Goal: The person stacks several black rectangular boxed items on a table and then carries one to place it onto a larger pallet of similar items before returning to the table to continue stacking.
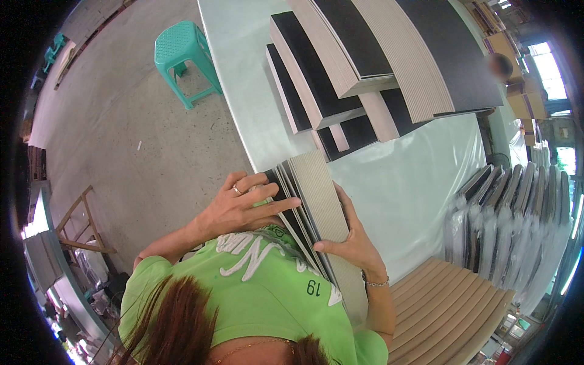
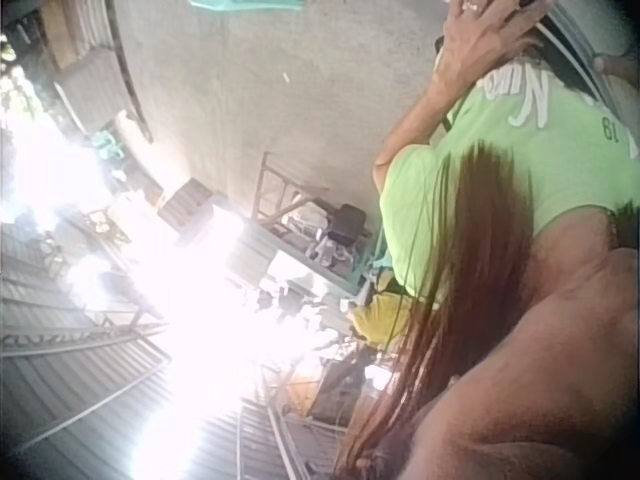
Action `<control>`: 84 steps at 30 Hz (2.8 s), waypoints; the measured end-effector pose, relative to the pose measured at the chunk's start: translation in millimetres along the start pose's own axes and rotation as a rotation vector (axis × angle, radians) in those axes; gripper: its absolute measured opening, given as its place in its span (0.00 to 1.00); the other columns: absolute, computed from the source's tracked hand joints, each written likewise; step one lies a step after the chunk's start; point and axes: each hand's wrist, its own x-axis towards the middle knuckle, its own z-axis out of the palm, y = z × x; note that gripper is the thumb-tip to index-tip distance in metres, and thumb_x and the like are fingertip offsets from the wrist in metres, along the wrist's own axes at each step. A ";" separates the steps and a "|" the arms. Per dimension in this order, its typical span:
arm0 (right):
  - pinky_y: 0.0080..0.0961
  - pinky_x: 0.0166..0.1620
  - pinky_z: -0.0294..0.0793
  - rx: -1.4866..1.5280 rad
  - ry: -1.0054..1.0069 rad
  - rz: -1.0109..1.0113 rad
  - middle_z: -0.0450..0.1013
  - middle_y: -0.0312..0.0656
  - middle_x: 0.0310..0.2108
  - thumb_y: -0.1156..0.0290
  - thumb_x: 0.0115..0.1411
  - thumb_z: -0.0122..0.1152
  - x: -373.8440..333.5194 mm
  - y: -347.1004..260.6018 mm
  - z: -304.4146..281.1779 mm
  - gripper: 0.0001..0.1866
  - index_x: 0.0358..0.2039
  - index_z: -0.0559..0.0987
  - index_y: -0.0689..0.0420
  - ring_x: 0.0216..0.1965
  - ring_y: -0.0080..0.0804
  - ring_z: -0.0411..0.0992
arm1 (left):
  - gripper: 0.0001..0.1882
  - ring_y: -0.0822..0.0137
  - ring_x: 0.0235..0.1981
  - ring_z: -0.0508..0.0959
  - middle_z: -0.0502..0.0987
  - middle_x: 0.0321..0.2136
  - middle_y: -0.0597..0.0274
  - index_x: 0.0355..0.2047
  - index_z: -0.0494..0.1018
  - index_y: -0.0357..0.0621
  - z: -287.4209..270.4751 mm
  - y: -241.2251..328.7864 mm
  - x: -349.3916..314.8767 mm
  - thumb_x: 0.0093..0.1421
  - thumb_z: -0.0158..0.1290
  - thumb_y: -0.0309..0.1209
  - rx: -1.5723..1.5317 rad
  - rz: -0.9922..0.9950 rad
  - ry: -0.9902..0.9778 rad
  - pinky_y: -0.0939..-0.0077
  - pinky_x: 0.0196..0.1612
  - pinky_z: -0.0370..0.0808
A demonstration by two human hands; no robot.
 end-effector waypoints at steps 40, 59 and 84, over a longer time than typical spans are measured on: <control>0.37 0.67 0.44 0.023 -0.014 -0.026 0.51 0.51 0.65 0.55 0.47 0.72 0.4 9.8 -3.0 0.55 0.67 0.49 0.59 0.68 0.42 0.46 | 0.41 0.70 0.47 0.69 0.66 0.35 0.69 0.61 0.64 0.65 2.1 0.3 9.6 0.44 0.64 0.43 -0.192 -0.008 -0.021 0.59 0.63 0.59; 0.36 0.67 0.45 -0.021 -0.004 -0.024 0.50 0.51 0.66 0.56 0.49 0.71 -1.2 5.2 -5.7 0.53 0.67 0.48 0.60 0.68 0.42 0.47 | 0.51 0.70 0.45 0.67 0.66 0.34 0.72 0.62 0.62 0.63 -1.9 0.9 30.8 0.34 0.67 0.51 -0.158 0.061 -0.112 0.59 0.64 0.56; 0.35 0.66 0.46 0.008 0.015 -0.010 0.52 0.52 0.64 0.55 0.47 0.72 0.9 9.4 -13.0 0.54 0.66 0.50 0.61 0.67 0.42 0.48 | 0.45 0.68 0.48 0.68 0.67 0.37 0.69 0.61 0.63 0.67 -3.4 2.2 20.2 0.40 0.63 0.49 -0.117 0.042 -0.069 0.57 0.65 0.56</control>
